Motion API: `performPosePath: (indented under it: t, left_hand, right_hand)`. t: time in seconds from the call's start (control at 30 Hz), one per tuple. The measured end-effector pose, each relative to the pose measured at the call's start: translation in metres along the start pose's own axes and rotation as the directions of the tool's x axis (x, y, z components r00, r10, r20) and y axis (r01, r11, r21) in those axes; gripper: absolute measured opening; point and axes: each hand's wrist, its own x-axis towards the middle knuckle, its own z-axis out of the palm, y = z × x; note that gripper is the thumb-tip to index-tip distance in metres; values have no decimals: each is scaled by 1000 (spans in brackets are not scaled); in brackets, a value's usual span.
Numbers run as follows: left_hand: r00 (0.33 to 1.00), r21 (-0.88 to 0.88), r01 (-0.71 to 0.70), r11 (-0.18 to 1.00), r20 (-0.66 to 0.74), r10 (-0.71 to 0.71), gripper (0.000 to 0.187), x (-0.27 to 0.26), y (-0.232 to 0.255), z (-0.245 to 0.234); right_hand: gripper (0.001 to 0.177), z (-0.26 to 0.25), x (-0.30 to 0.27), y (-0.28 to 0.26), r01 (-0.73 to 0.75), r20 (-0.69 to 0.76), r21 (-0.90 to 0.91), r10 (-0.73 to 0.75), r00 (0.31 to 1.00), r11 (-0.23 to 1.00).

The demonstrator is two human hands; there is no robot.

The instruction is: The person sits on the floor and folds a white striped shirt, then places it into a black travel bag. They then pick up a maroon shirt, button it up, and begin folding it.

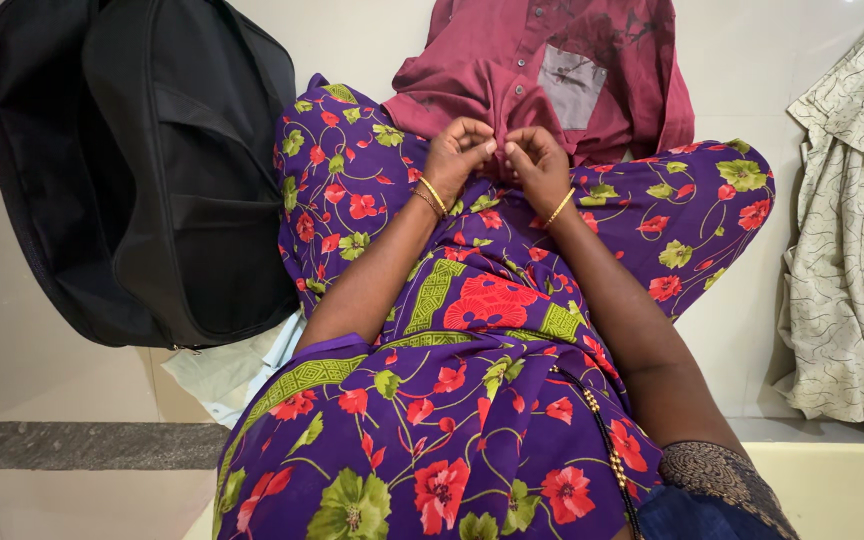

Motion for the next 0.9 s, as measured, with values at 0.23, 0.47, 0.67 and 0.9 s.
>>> performPosePath:
  t: [0.23, 0.47, 0.67, 0.9]
  left_hand:
    - [997, 12, -72, 997, -5, 72, 20, 26, 23, -6]
    - [975, 27, -167, 986, -141, 170, 21, 18, 42, -17]
    - [885, 789, -354, 502, 109, 453, 32, -16, 73, 8]
    - [892, 955, -218, 201, 111, 439, 18, -6, 65, 10]
  right_hand:
    - [33, 3, -11, -23, 395, 180, -679, -382, 907, 619]
    - [15, -27, 14, -3, 84, -101, 80, -76, 992, 993]
    - [21, -29, 14, -16, 81, -122, 252, -52, 991, 964]
    - [16, -32, 12, -14, 67, -83, 277, -46, 995, 958]
